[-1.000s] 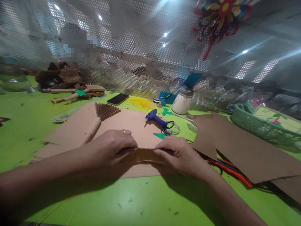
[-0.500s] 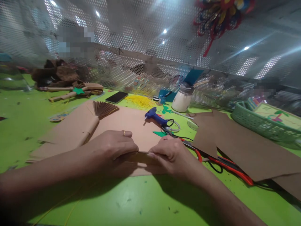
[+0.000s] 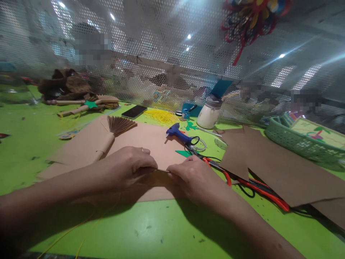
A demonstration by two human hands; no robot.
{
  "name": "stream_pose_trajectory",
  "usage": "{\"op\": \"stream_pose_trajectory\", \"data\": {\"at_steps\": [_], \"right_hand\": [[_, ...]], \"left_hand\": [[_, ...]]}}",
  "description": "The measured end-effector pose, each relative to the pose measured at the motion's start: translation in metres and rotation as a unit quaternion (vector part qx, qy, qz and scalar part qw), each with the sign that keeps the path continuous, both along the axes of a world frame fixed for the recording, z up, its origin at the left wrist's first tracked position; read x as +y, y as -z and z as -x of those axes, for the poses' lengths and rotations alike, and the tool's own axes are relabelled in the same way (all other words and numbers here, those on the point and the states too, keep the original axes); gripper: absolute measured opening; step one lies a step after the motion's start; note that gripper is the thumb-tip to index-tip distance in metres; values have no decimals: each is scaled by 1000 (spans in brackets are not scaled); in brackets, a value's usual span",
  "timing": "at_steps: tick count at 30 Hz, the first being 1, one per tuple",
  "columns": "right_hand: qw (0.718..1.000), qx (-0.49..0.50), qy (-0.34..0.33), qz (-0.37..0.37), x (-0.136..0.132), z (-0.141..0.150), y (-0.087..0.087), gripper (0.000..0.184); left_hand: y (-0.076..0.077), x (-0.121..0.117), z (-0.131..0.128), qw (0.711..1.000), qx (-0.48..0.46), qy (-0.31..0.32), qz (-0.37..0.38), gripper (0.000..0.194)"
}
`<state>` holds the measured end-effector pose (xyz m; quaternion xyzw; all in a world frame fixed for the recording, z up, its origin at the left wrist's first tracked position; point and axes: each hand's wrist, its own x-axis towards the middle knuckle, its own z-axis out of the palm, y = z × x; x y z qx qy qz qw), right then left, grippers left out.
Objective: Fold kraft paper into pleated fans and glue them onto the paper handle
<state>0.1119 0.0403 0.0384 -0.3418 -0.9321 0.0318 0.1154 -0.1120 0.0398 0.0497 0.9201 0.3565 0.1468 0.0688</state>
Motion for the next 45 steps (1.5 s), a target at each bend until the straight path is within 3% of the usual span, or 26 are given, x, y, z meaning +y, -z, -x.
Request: {"op": "stream_pose_trajectory", "data": {"at_steps": [3, 6, 9, 12, 16, 21, 26, 32, 41, 45], "right_hand": [[998, -33, 10, -48, -2, 4, 1, 13], [999, -24, 14, -29, -4, 4, -1, 19], [1000, -21, 10, -4, -4, 1, -3, 27], [1000, -20, 6, 2, -2, -3, -1, 27], [1000, -13, 0, -5, 1, -7, 4, 26], [1000, 10, 1, 10, 2, -9, 6, 27], [996, 21, 8, 88, 2, -9, -3, 33], [989, 47, 6, 137, 5, -12, -14, 32], [996, 25, -9, 83, 3, 12, -10, 24], [997, -23, -20, 77, 1, 21, -10, 11]], "left_hand": [[0, 1, -1, 1000, -4, 2, -4, 21], [-5, 4, 3, 1000, -19, -5, 23, 22], [-11, 9, 10, 990, -37, -25, 134, 24], [-13, 13, 15, 962, -64, -46, 261, 28], [-13, 13, 13, 944, -89, -68, 311, 27], [-9, 13, 13, 963, -69, -59, 254, 25], [-10, 11, 14, 989, -23, -16, 145, 19], [-16, 6, 8, 994, -12, 6, 108, 22], [-10, 2, 8, 997, 5, 18, 72, 21], [-5, -5, 6, 999, 16, 16, 40, 17]]}}
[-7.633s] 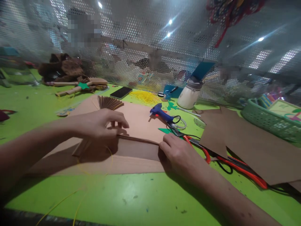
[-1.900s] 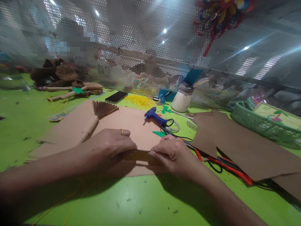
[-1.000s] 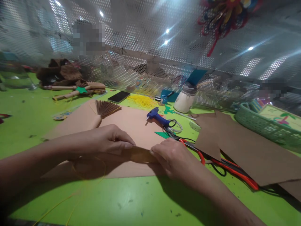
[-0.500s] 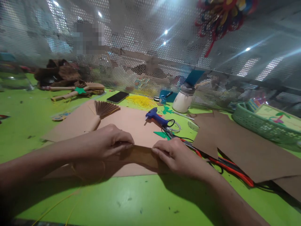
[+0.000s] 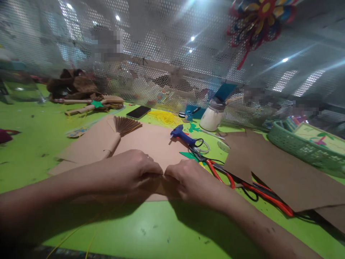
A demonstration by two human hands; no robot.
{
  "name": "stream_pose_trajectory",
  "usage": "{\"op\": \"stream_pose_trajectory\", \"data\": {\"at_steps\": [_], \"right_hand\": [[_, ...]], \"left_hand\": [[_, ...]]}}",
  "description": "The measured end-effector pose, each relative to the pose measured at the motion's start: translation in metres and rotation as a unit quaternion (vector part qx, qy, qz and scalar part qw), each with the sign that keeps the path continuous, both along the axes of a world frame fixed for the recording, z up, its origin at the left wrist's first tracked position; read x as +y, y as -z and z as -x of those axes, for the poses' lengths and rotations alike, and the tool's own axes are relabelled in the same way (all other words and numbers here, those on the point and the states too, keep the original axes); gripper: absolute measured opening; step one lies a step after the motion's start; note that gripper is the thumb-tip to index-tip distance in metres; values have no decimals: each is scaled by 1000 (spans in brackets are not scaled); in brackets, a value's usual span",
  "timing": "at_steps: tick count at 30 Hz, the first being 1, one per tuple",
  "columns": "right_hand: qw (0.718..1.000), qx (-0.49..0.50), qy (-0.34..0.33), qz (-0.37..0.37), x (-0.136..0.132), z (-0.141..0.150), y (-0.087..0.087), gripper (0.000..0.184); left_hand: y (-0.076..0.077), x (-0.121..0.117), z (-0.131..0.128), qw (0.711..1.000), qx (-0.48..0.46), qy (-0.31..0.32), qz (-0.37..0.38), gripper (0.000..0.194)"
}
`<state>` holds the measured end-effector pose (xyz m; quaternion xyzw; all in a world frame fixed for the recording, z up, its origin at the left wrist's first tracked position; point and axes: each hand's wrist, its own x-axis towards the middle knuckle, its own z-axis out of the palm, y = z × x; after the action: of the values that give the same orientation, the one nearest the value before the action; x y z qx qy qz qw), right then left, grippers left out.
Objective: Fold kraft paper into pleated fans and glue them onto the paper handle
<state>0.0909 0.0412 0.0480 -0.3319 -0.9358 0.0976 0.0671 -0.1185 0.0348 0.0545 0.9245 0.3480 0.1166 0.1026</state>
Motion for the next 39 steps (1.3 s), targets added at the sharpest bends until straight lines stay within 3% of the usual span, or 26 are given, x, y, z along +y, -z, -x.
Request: {"op": "stream_pose_trajectory", "data": {"at_steps": [5, 8, 11, 18, 22, 32, 39], "right_hand": [[999, -33, -8, 0, 1, 6, -6, 13], [999, -28, -8, 14, 3, 7, -10, 10], [1000, -11, 5, 29, 9, -1, -8, 19], [995, 27, 62, 70, 18, -35, 3, 33], [993, 45, 56, 94, 22, -43, 4, 35], [982, 139, 84, 96, 31, -53, 4, 23], [960, 169, 135, 177, 33, -58, 4, 25]], "left_hand": [[-6, -4, 0, 999, 26, -14, -12, 18], [-12, 0, 2, 999, 36, -14, 13, 20], [-14, 7, 8, 998, 30, -22, 48, 19], [-9, 24, 19, 991, 21, -29, 129, 19], [-6, 30, 22, 988, -3, -33, 151, 20], [3, 41, 28, 984, -47, -47, 166, 22], [0, 49, 37, 982, -54, -90, 159, 24]]}}
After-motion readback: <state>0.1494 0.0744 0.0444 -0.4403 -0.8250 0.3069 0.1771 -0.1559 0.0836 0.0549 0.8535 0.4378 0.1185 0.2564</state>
